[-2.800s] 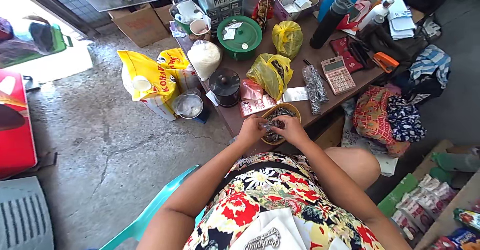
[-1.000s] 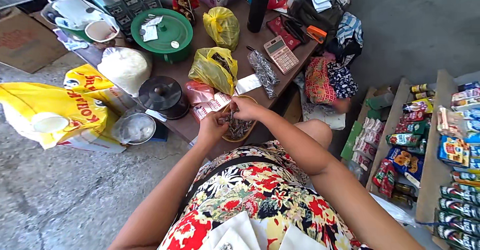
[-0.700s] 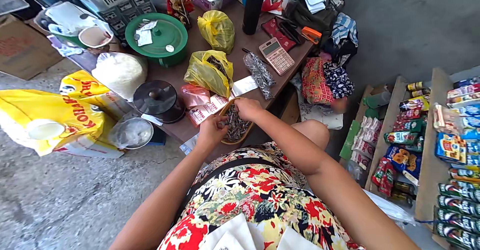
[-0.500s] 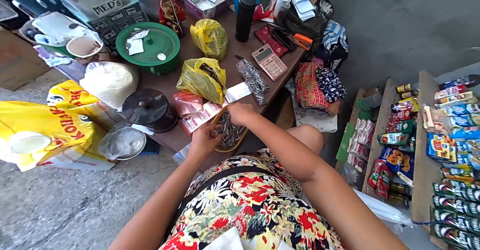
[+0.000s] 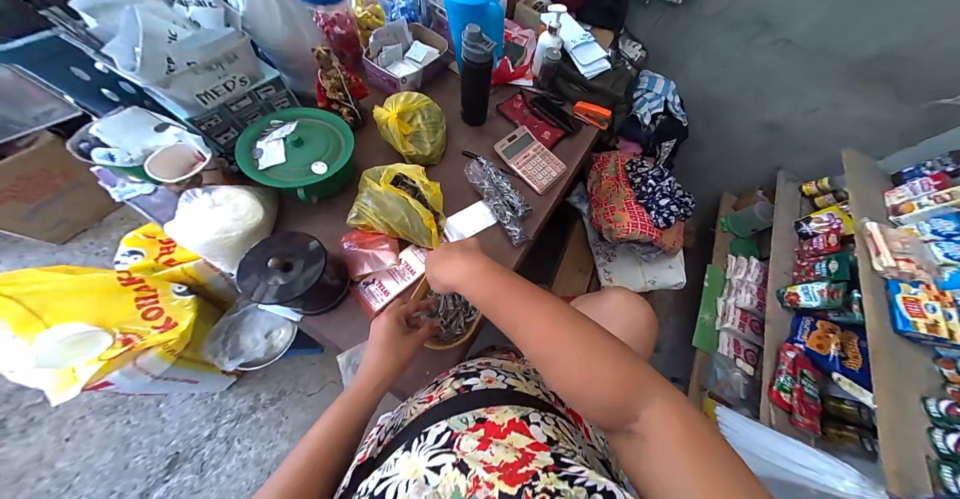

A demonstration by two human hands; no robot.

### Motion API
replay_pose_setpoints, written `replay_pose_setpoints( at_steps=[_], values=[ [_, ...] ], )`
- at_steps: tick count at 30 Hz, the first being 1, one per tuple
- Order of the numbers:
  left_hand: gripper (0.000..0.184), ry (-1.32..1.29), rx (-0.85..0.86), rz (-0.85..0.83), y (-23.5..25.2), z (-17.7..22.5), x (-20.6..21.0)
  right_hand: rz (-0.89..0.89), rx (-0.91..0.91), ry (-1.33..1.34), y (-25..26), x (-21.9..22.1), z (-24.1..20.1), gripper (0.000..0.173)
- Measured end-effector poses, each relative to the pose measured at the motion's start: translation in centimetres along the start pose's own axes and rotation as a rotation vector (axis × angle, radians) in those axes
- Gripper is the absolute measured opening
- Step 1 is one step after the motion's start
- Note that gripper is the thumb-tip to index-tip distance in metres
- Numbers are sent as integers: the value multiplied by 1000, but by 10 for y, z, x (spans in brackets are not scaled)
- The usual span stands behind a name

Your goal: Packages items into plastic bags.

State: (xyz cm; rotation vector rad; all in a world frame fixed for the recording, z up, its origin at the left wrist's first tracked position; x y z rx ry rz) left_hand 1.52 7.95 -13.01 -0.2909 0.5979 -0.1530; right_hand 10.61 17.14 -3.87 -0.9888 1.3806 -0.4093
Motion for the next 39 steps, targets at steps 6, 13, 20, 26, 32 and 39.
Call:
replay_pose_setpoints(
  at_steps=[6, 13, 20, 26, 32, 39],
  values=[
    [26, -31, 30, 43, -4, 2, -6, -10, -44, 61, -4, 15, 14, 28],
    [23, -257, 16, 171, -16, -11, -17, 459, -653, 434, 9, 62, 27, 25],
    [26, -317, 26, 202, -23, -12, -17, 477, -645, 293, 11, 92, 22, 33],
    [25, -272, 106, 224, -27, -1, -20, 463, -625, 284, 8, 96, 19, 32],
    [21, -233, 127, 306, -34, -9, -28, 608, -394, 522, 24, 86, 55, 22],
    [26, -226, 71, 271, -37, -11, -26, 291, -547, -49, 74, 127, 25, 55]
  ],
)
Point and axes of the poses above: each hand's wrist, its own y-axis towards the middle knuckle, its own x-axis out of the palm, z = x × y, the point moved 5 cm from there along y, towards the middle knuckle, and after that the axes turned 3 degrees about x, right-handed, at the moved point
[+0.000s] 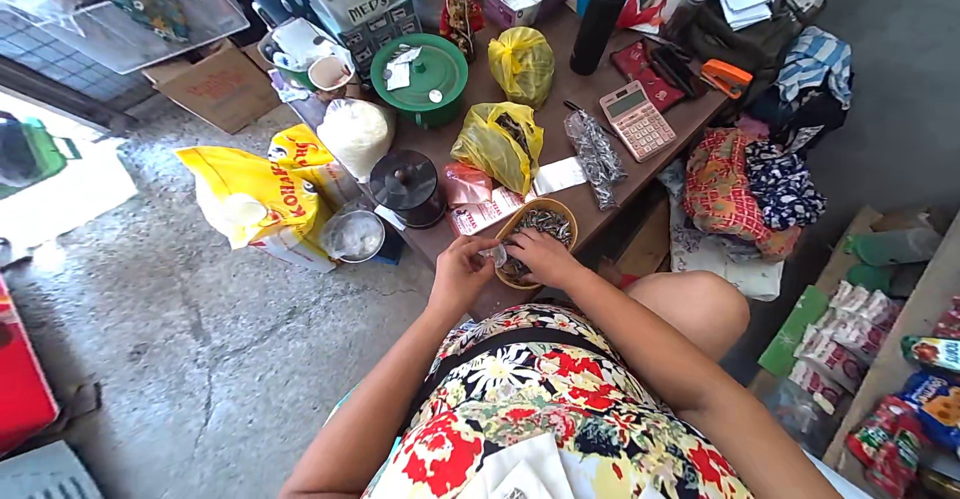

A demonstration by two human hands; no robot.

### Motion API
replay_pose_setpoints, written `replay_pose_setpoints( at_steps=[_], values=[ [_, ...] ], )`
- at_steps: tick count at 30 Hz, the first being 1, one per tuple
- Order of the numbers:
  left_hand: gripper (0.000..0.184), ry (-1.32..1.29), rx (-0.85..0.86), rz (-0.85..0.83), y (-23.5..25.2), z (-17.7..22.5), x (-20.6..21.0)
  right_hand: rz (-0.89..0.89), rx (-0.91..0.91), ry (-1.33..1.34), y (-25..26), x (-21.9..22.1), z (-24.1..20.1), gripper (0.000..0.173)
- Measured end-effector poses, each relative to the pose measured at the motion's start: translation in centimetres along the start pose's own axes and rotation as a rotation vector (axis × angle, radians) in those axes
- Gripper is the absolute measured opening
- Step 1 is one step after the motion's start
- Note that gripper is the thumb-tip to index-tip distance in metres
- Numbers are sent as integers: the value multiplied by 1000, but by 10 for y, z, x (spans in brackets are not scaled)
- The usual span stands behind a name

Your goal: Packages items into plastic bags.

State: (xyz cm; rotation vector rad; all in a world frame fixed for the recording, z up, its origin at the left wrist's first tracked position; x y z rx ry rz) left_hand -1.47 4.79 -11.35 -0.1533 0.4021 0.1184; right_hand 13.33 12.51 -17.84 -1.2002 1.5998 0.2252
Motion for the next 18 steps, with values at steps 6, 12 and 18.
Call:
replay_pose_setpoints(
  at_steps=[6, 12, 18],
  values=[
    [24, 38, -16, -31, 1, 1, 4, 85, -1, -64, 6, -10, -5, 35],
    [26, 32, -17, -22, 3, 0, 2, 106, 9, -129, 13, -3, -1, 22],
    [26, 40, -24, -21, 3, -2, 3, 303, 99, 141, 1, -25, 10, 19]
  ],
)
Point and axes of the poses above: each hand's wrist, its own y-axis towards the middle knuckle, its own x-axis out of the palm, z = x × y, the point moved 5 cm from there along y, towards the middle knuckle, and after that the axes turned 3 degrees about x, right-handed, at the moved point
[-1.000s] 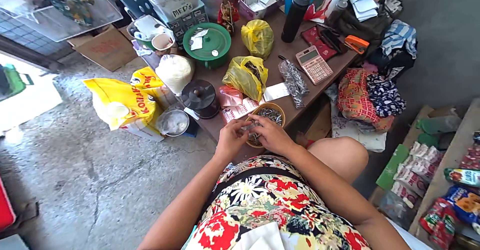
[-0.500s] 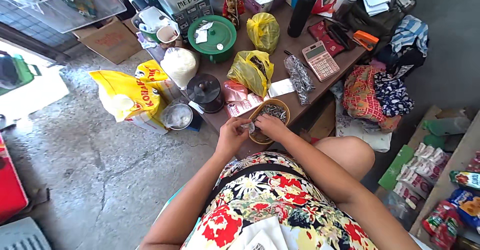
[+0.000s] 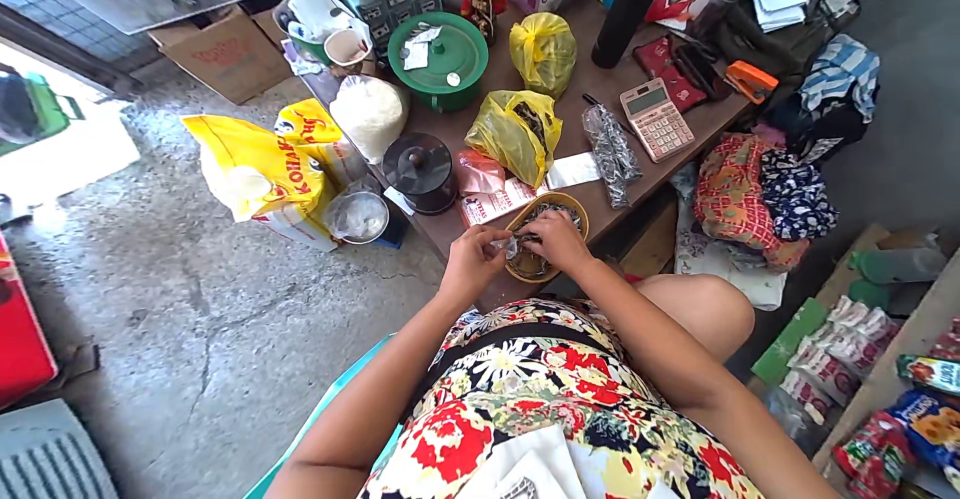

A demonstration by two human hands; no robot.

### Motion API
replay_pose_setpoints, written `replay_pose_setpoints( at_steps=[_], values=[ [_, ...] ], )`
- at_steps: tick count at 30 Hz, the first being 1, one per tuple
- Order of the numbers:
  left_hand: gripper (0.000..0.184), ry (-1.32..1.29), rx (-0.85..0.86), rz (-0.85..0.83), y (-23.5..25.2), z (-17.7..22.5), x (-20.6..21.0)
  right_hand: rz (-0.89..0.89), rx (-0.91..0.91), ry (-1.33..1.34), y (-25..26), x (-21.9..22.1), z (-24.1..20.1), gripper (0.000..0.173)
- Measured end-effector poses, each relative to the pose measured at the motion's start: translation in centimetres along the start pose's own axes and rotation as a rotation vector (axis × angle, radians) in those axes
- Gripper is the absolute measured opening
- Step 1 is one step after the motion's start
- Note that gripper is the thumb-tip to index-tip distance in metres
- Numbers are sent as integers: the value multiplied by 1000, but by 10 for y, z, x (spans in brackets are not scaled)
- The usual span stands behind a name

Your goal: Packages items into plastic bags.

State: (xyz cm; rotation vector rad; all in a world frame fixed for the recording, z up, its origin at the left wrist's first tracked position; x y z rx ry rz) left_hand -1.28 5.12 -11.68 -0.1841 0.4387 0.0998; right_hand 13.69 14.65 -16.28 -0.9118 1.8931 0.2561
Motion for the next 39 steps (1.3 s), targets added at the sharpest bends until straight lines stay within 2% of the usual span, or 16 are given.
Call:
replay_pose_setpoints(
  at_steps=[6, 10, 14, 24, 33, 39],
  values=[
    [27, 9, -3, -40, 9, 3, 12, -2, 238, 421, -19, -33, 11, 22],
    [28, -19, -40, -63, 16, 3, 20, 93, 306, 590, -30, -46, 6, 26],
    [29, -43, -68, -97, 19, 3, 29, 153, 320, 745, -35, -39, -2, 25],
    [28, -68, -74, -70, 17, 4, 32, 110, 207, 452, -40, -38, -18, 22],
    [28, -53, -74, -65, 15, 9, 34, 30, 217, 691, -41, -39, -11, 37],
    [28, -42, -47, -44, 14, 12, 34, 35, 193, 634, -42, -44, -18, 27]
  ],
)
Point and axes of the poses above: each hand's wrist, its own y-axis towards the middle knuckle, its own x-axis out of the palm, z = x × y, the point moved 5 cm from there along y, towards the middle knuckle, and after that the axes turned 3 degrees about x, right-handed, at the moved point
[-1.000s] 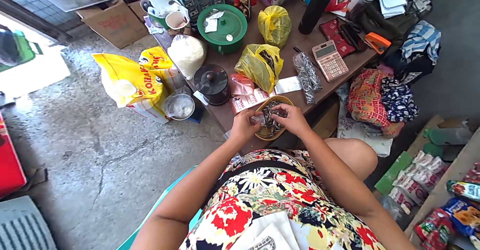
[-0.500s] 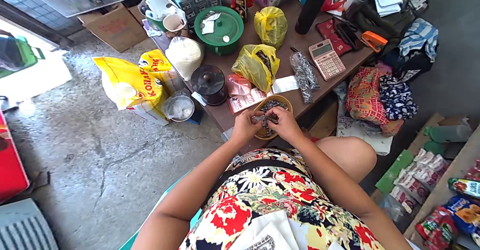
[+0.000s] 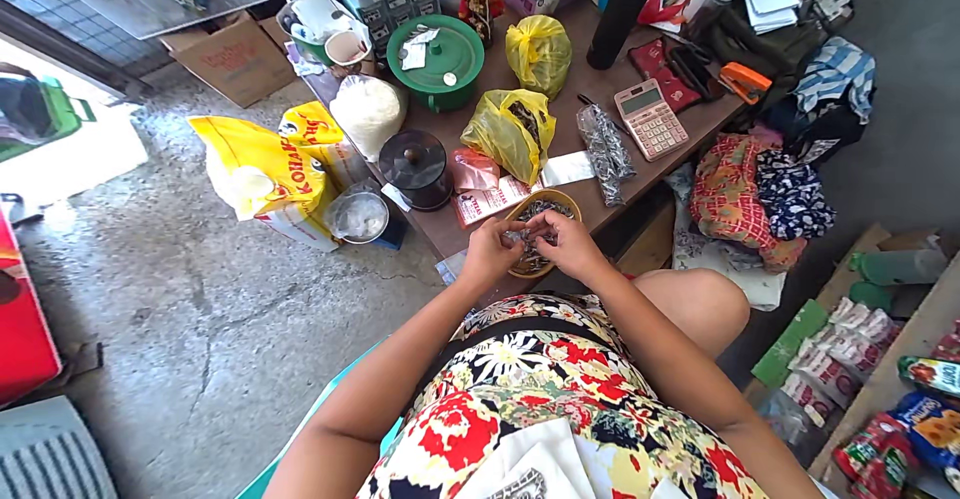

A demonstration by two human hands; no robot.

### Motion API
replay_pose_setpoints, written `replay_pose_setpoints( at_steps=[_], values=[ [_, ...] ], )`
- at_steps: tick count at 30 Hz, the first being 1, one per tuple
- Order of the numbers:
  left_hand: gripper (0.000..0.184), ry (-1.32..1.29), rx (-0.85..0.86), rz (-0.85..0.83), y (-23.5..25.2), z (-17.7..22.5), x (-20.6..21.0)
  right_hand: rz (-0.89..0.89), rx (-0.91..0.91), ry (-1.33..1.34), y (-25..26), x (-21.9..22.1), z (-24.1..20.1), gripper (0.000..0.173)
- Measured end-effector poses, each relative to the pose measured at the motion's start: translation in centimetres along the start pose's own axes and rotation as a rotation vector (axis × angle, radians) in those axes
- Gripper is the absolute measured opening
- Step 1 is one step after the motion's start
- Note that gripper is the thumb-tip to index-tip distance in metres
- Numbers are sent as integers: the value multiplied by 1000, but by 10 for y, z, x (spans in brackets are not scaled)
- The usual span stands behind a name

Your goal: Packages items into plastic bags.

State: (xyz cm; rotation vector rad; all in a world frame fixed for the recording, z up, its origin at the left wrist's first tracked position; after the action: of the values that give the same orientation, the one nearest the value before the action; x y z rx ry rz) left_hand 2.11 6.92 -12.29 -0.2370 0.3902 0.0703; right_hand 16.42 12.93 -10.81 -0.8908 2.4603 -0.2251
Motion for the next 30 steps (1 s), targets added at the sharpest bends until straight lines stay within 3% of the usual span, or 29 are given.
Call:
replay_pose_setpoints(
  at_steps=[6, 11, 18, 24, 30],
  values=[
    [28, -16, 7, 22, -3, -1, -4, 57, -47, 49, -2, 2, -8, 33],
    [28, -26, 11, 27, -4, -4, -2, 39, -135, -244, -3, 4, -19, 37],
    [29, -52, 37, 44, -8, -1, -3, 35, -204, -450, -1, 11, -24, 20],
    [28, -71, 70, 96, -9, -2, -7, 36, -235, -557, -2, 14, -26, 19],
    [29, -58, 42, 42, -10, 0, -2, 25, -259, -516, 0, 11, -27, 19]
  ],
)
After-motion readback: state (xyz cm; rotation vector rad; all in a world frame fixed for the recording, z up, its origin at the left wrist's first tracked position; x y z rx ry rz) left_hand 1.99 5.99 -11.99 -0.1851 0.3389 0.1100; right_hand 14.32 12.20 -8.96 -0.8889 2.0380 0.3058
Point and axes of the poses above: each hand's wrist, its own y-axis towards the middle knuckle, its own x-axis out of the palm, z = x × y, the point moved 5 cm from there along y, towards the middle knuckle, and after that the axes turned 3 degrees about x, right-handed, at the moved point
